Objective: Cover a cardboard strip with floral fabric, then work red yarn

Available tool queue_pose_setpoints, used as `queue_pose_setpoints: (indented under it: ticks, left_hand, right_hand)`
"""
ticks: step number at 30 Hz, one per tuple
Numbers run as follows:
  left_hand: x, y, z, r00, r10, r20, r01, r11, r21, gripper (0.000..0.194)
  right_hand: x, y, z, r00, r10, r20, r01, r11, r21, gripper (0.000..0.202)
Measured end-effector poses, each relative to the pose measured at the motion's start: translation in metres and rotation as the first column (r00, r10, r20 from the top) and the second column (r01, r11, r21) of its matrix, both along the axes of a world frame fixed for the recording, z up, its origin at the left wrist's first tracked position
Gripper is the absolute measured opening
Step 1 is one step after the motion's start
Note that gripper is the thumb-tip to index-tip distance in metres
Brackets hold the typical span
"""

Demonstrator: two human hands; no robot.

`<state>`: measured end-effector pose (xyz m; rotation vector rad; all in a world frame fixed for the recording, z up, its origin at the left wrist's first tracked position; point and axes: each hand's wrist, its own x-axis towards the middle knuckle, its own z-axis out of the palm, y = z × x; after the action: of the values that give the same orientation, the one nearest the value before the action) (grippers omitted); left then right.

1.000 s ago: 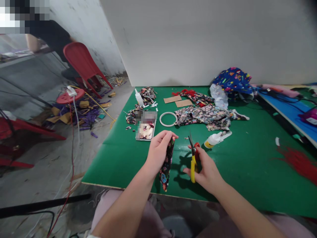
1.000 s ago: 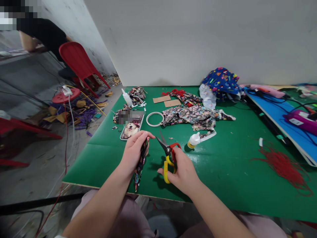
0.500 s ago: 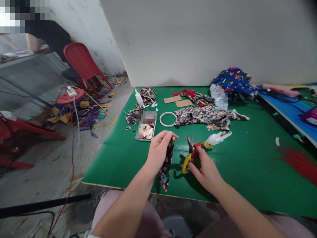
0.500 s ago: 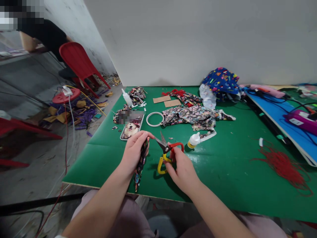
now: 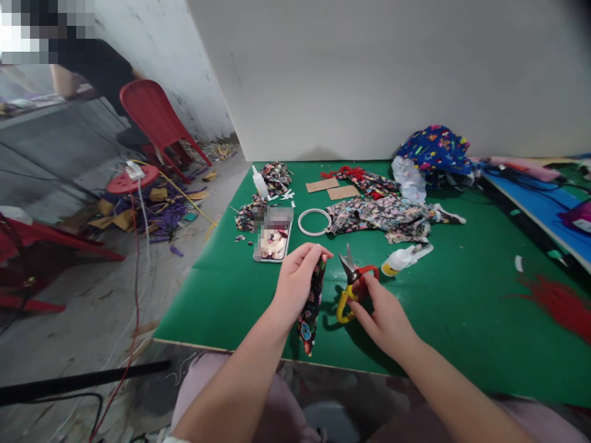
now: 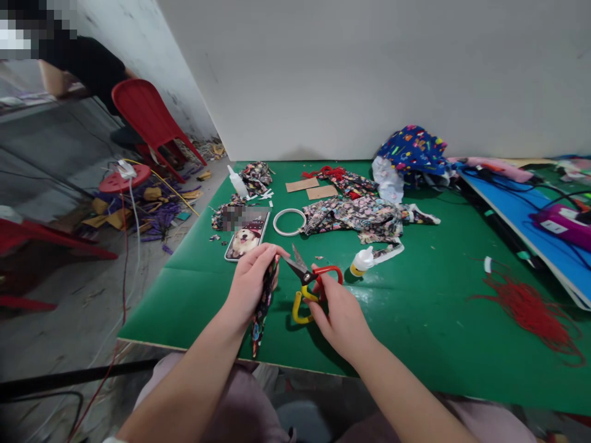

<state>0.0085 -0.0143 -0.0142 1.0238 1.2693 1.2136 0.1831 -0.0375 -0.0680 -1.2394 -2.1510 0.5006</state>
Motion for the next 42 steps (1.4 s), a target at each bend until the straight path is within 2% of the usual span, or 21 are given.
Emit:
queue_pose_setpoints:
  ticks: [9,18,20,22,24,25,27,28,29,32,34,36,37,39,42]
  left_hand:
    - [0.000,0.000,-0.001,1.000,0.007,0.016,-0.007,1.000,0.000,0.027]
    - [0.003,0.000,0.003,0.999,0.024,-0.029,-0.023,1.000,0.011,0.027]
    - [0.002,0.000,0.004,0.998,0.029,-0.058,-0.027,0.999,0.038,0.027]
    - [-0.003,0.001,0.005,0.983,0.063,-0.171,-0.046,0.994,0.100,0.028]
    - [-0.014,0.004,0.005,0.911,0.135,-0.391,-0.069,0.981,0.180,0.027]
    - [-0.021,0.007,0.003,0.833,0.190,-0.520,-0.086,0.973,0.216,0.027]
    - [-0.036,0.014,-0.002,0.615,0.229,-0.755,-0.087,0.971,0.223,0.029]
    - [-0.043,0.017,-0.005,0.510,0.220,-0.831,-0.086,0.975,0.206,0.034]
    - [-0.049,0.021,-0.008,0.441,0.182,-0.879,-0.077,0.983,0.165,0.038]
    - [-0.055,0.025,-0.013,0.350,0.081,-0.933,-0.043,0.997,0.070,0.040]
    - [-0.049,0.023,-0.012,0.356,0.129,-0.925,-0.050,0.992,0.119,0.040]
    - [-0.037,0.017,-0.008,0.437,0.196,-0.878,-0.032,0.979,0.203,0.039]
    - [-0.031,0.013,-0.006,0.512,0.170,-0.842,0.023,0.977,0.211,0.037]
    - [-0.017,0.007,-0.005,0.675,0.044,-0.737,0.136,0.974,0.183,0.032]
    - [-0.004,0.003,-0.007,0.813,-0.070,-0.578,0.177,0.975,0.131,0.028]
  right_hand:
    - [0.001,-0.002,-0.001,0.999,0.050,-0.013,-0.050,0.998,0.050,0.044]
    - [0.000,-0.001,0.002,0.998,0.057,-0.015,-0.056,0.997,0.058,0.047]
    - [0.000,-0.002,0.002,0.999,0.053,-0.012,-0.052,0.997,0.059,0.047]
    - [0.001,-0.002,0.003,0.999,0.045,-0.004,-0.045,0.998,0.046,0.048]
    - [0.001,-0.003,0.003,0.999,0.033,0.005,-0.033,0.999,0.020,0.048]
    - [0.001,-0.003,0.003,1.000,0.030,0.008,-0.030,1.000,0.008,0.048]
    - [0.002,-0.003,0.003,0.999,0.034,0.010,-0.034,0.999,0.003,0.046]
    - [0.002,-0.003,0.002,0.999,0.040,0.008,-0.040,0.999,0.008,0.045]
    - [0.001,-0.003,0.002,0.999,0.046,0.004,-0.046,0.999,0.011,0.045]
    - [0.001,-0.002,0.001,0.999,0.052,-0.007,-0.052,0.999,0.015,0.045]
    - [0.001,-0.002,0.001,0.999,0.049,-0.008,-0.049,0.999,0.025,0.044]
    - [0.002,-0.002,0.002,0.999,0.044,-0.004,-0.044,0.998,0.037,0.042]
    - [0.002,-0.003,0.003,0.999,0.043,-0.002,-0.043,0.998,0.043,0.042]
    - [0.002,-0.004,0.004,0.999,0.036,-0.009,-0.035,0.997,0.066,0.040]
    - [0.002,-0.005,0.005,0.999,0.024,-0.026,-0.022,0.997,0.074,0.040]
